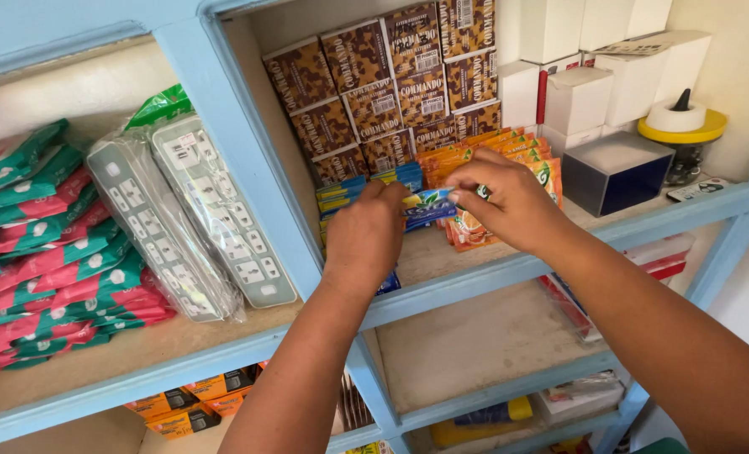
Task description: Restocking and organizing drink powder packets on a store shelf.
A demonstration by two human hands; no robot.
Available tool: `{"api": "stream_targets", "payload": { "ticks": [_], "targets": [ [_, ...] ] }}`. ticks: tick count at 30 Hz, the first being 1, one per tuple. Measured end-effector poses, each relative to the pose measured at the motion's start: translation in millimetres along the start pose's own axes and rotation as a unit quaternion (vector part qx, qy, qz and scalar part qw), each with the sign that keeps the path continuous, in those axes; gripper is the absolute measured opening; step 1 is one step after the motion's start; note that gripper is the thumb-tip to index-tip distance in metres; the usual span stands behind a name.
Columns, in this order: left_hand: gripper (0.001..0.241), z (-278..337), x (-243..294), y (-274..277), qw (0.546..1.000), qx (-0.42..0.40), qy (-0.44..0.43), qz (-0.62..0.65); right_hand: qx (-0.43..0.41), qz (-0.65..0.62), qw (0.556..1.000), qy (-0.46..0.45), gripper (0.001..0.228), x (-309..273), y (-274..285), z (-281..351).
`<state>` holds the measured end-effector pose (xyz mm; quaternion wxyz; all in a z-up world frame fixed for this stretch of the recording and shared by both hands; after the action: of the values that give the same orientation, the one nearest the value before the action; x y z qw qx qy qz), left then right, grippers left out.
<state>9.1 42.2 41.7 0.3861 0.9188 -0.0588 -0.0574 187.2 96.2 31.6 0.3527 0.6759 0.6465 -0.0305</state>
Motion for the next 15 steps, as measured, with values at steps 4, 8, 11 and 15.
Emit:
{"api": "stream_targets", "payload": {
  "ticks": [4, 8, 11, 15],
  "targets": [
    [0.023, -3.0, -8.9, -18.9, 0.998, -0.016, 0.008, -0.052, 0.029, 0.094, 0.992, 0.073, 0.008, 17.1, -11.7, -12.1],
    [0.024, -6.8, -12.1, -35.3, 0.994, -0.024, 0.018, -0.104, 0.056, 0.167, 0.979, 0.101, 0.009, 35.2, -30.1, -20.2],
    [0.027, -8.5, -12.5, -49.8, 0.985, -0.05, 0.028, -0.165, 0.067, 0.199, 0.976, 0.06, 0.01, 51.8, -40.4, -22.4],
    [0.024, -8.9, -11.1, -55.1, 0.984, -0.026, 0.036, -0.171, 0.094, 0.221, 0.968, 0.076, 0.012, 59.1, -44.1, -19.5]
  ]
}}
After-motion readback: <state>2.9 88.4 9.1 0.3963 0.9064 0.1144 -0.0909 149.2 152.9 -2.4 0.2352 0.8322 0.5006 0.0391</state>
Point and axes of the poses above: each hand's wrist, its own z-axis away from the middle knuckle, its own y-axis out of the back of the hand, x = y × z, the point moved 6 cm from there along -z, towards the middle knuckle, and after that the axes turned 8 degrees about -z, right-handed, at the moved point
